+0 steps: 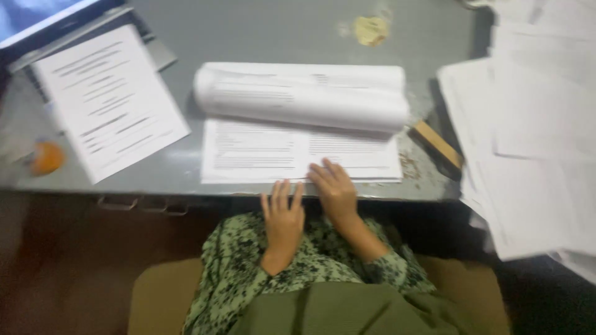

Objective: Organizing and flipping through a stack of printed documents on a desk

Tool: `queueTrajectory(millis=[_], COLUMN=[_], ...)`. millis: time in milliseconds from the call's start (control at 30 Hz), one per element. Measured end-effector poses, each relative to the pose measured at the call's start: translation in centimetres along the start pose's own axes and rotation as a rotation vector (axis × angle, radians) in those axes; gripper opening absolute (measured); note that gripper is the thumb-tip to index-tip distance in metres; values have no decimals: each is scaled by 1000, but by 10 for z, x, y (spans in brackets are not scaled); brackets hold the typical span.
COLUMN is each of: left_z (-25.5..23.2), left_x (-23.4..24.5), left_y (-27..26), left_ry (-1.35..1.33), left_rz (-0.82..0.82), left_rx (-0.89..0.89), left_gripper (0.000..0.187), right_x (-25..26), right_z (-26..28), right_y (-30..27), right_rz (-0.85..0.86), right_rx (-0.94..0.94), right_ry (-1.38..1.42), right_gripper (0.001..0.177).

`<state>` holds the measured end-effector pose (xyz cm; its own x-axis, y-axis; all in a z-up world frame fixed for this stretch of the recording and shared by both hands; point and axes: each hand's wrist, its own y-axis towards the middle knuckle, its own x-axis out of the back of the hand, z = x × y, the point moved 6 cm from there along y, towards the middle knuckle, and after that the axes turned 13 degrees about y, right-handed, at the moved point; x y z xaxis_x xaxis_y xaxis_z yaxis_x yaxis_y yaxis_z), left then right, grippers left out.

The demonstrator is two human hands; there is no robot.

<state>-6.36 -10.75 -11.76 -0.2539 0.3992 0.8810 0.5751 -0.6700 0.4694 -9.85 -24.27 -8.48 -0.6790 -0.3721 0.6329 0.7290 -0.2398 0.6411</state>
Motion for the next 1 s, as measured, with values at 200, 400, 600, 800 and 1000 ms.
queueTrajectory(millis=[200, 400, 600, 800, 1000], left_z=[-3, -2, -4, -6, -2], left_x=[1, -4, 5, 5, -1], left_y=[1, -2, -1, 1, -2], left_ry=[88, 202, 163, 182, 207], left_rz=[-70, -93, -117, -94, -113], left_rx=[59, 74, 71, 75, 78], left_gripper=[69, 68, 61, 59, 52], right_x=[0, 4, 2, 6, 5], right_z=[2, 7, 12, 18, 18], right_y=[3, 4, 3, 7, 6], right_rz=[-116, -105, -75, -62, -55], right_rx=[-31, -32, 38, 12, 33], right_ry=[-2, 75, -69, -86, -97], right_gripper=[18, 18, 18, 16, 14])
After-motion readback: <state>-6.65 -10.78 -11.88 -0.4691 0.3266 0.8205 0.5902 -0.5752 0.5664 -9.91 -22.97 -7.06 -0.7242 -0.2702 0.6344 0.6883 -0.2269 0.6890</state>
